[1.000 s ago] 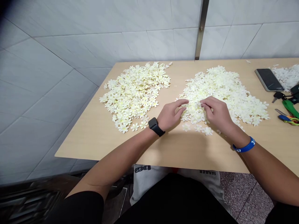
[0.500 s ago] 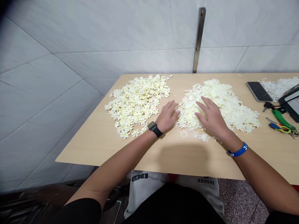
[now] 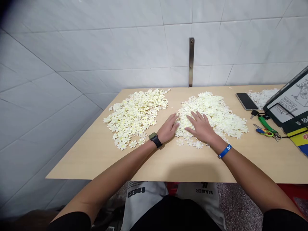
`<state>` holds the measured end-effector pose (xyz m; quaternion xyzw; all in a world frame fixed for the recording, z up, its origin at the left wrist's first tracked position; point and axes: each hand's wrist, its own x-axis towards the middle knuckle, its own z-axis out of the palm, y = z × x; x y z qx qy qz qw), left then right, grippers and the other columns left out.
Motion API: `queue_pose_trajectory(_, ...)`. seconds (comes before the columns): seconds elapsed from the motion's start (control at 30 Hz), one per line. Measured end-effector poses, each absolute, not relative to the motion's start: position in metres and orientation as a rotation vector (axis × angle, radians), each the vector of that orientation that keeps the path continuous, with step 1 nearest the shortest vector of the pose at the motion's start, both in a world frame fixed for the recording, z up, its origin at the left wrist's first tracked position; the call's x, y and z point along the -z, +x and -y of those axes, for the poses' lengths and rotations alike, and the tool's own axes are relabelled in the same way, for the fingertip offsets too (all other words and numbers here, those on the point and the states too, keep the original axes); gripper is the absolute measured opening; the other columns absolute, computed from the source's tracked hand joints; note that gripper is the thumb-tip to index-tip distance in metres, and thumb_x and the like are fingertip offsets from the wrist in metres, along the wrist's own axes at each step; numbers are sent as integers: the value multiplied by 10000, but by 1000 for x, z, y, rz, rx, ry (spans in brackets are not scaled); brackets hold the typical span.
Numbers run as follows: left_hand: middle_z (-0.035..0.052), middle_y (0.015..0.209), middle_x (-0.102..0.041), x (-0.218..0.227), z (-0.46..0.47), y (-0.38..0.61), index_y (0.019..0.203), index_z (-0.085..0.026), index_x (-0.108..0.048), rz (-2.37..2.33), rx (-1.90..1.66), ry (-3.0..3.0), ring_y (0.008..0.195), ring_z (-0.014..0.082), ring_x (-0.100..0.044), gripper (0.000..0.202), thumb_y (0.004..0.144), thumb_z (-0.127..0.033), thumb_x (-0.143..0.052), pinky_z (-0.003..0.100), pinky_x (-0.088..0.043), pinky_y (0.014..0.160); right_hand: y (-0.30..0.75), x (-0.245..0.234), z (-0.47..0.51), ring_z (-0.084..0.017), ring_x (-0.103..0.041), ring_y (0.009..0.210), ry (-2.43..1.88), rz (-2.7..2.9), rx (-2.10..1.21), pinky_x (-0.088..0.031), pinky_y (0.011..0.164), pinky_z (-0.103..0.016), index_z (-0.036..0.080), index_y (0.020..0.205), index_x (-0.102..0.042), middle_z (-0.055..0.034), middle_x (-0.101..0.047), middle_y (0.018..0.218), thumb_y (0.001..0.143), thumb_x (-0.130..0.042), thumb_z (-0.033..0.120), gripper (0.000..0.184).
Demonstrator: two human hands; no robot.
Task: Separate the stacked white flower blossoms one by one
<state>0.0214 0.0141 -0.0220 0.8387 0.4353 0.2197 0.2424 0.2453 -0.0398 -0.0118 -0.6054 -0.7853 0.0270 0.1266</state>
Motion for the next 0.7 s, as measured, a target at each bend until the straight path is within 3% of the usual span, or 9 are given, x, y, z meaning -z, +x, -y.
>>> queue_pose_trajectory(0.3, 116, 1663, -356, 3, -56, 8, 1523, -144, -440, -1499, -500, 2415, 1563, 259, -309, 547, 1047, -389, -332, 433, -270, 1300, 251, 9, 35, -367, -294, 1554, -1725, 2168, -75, -196, 1255, -612, 207, 1543, -484, -130, -387, 1657, 1014, -389, 626, 681)
queue_pose_trajectory(0.33, 101, 1667, -352, -1, -66, 0, 1519, -174, -449, -1611, -404, 2444, 1562, 270, -303, 526, 1042, -369, -343, 463, -249, 1302, 254, 9, 34, -368, -318, 1542, -1710, 2132, -57, -197, 1253, -615, 197, 1528, -502, -134, -408, 1644, 1016, -396, 615, 670)
queue_pose_trajectory(0.4, 158, 1624, -407, -7, -85, -20, 1469, -155, -504, -1748, -342, 2413, 1536, 353, -325, 510, 994, -334, -461, 581, -206, 1280, 258, 10, 32, -366, -375, 1509, -1681, 2051, -23, -214, 1245, -620, 180, 1489, -542, -141, -457, 1612, 1020, -411, 586, 634)
queue_pose_trajectory(0.47, 217, 1558, -471, -9, -98, -40, 1424, -140, -535, -1861, -307, 2362, 1481, 402, -388, 528, 945, -362, -559, 630, -279, 1218, 261, 12, 30, -360, -437, 1467, -1647, 1984, 0, -253, 1227, -625, 180, 1429, -593, -147, -529, 1552, 1022, -427, 549, 574)
queue_pose_trajectory(0.53, 212, 1470, -561, -9, -105, -55, 1353, -151, -586, -1893, -290, 2348, 1407, 385, -471, 492, 917, -378, -604, 561, -396, 1152, 262, 15, 28, -358, -496, 1414, -1596, 1958, 11, -327, 1191, -607, 177, 1347, -652, -156, -583, 1495, 1023, -436, 514, 516)
queue_pose_trajectory(0.7, 160, 1348, -652, 0, -104, -68, 1229, -195, -659, -1934, -406, 2361, 1311, 331, -522, 326, 947, -286, -523, 476, -446, 1089, 259, 19, 28, -351, -557, 1350, -1495, 1937, 3, -411, 1139, -585, 210, 1215, -719, -140, -646, 1416, 1004, -482, 466, 408)
